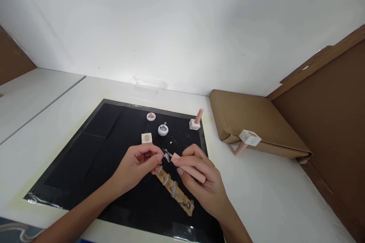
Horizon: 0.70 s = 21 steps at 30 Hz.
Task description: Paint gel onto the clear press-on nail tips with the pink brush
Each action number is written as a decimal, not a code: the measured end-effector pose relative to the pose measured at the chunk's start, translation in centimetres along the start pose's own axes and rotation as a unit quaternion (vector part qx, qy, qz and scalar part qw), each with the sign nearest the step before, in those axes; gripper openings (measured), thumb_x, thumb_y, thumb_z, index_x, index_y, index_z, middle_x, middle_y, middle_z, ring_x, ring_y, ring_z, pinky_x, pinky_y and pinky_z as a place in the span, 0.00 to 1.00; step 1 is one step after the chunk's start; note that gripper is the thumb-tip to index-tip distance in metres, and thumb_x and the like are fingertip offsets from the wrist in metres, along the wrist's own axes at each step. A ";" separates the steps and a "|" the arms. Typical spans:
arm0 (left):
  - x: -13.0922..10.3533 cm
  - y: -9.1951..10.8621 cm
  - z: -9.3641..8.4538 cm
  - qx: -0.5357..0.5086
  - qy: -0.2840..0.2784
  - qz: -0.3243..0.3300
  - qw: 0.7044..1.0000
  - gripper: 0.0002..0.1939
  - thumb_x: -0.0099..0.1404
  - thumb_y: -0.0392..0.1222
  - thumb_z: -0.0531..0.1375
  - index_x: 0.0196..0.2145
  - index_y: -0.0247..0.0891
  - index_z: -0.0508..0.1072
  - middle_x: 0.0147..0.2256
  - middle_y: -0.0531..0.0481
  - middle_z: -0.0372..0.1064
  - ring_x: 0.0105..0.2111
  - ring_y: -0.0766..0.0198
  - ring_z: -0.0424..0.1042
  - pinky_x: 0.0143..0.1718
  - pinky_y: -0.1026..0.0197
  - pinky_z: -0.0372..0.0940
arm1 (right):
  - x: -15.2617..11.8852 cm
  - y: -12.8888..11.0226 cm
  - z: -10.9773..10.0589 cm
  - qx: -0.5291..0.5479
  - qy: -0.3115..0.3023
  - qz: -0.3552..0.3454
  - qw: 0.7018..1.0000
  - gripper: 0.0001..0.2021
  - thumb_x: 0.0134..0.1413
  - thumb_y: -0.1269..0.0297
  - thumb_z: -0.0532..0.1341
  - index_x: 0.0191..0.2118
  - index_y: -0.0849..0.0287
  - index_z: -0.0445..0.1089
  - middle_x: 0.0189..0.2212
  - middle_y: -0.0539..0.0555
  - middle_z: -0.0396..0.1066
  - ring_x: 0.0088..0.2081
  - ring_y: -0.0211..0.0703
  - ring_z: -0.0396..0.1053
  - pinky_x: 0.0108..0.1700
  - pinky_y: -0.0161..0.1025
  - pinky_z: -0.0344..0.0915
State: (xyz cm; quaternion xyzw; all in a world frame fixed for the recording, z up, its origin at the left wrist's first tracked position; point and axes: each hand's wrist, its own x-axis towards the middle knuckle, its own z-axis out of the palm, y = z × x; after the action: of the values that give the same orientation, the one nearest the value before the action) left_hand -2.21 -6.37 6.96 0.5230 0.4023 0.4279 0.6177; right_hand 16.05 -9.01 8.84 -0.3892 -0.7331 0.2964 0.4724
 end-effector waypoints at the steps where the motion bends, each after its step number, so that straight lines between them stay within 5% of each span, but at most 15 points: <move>1: 0.0 0.0 0.0 0.001 -0.001 0.001 1.000 0.08 0.56 0.42 0.64 0.25 0.34 0.74 0.17 0.53 0.67 0.18 0.68 0.65 0.20 0.67 0.64 | 0.0 0.0 0.0 0.007 -0.003 0.006 1.000 0.15 0.52 0.79 0.56 0.38 0.51 0.73 0.28 0.50 0.61 0.30 0.39 0.65 0.30 0.36 0.64; 12: 0.0 0.3 0.0 -0.025 -0.006 -0.003 1.000 0.06 0.55 0.39 0.64 0.26 0.34 0.74 0.19 0.54 0.67 0.19 0.70 0.67 0.23 0.68 0.65 | -0.3 0.0 -0.3 0.016 0.050 0.013 0.999 0.06 0.59 0.67 0.58 0.41 0.52 0.70 0.29 0.51 0.68 0.31 0.41 0.66 0.32 0.37 0.64; 21: 0.0 -0.1 0.0 -0.019 -0.002 0.008 1.000 0.05 0.57 0.39 0.63 0.27 0.34 0.74 0.19 0.54 0.67 0.20 0.69 0.67 0.23 0.68 0.65 | -0.4 0.0 -0.1 -0.016 0.013 0.003 1.000 0.07 0.58 0.71 0.58 0.40 0.54 0.71 0.26 0.50 0.66 0.25 0.39 0.63 0.25 0.36 0.59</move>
State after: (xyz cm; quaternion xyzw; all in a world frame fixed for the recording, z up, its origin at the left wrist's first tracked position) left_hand -2.21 -6.42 6.87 0.5153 0.3886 0.4391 0.6250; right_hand 16.20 -9.35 8.72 -0.4030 -0.7303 0.2810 0.4747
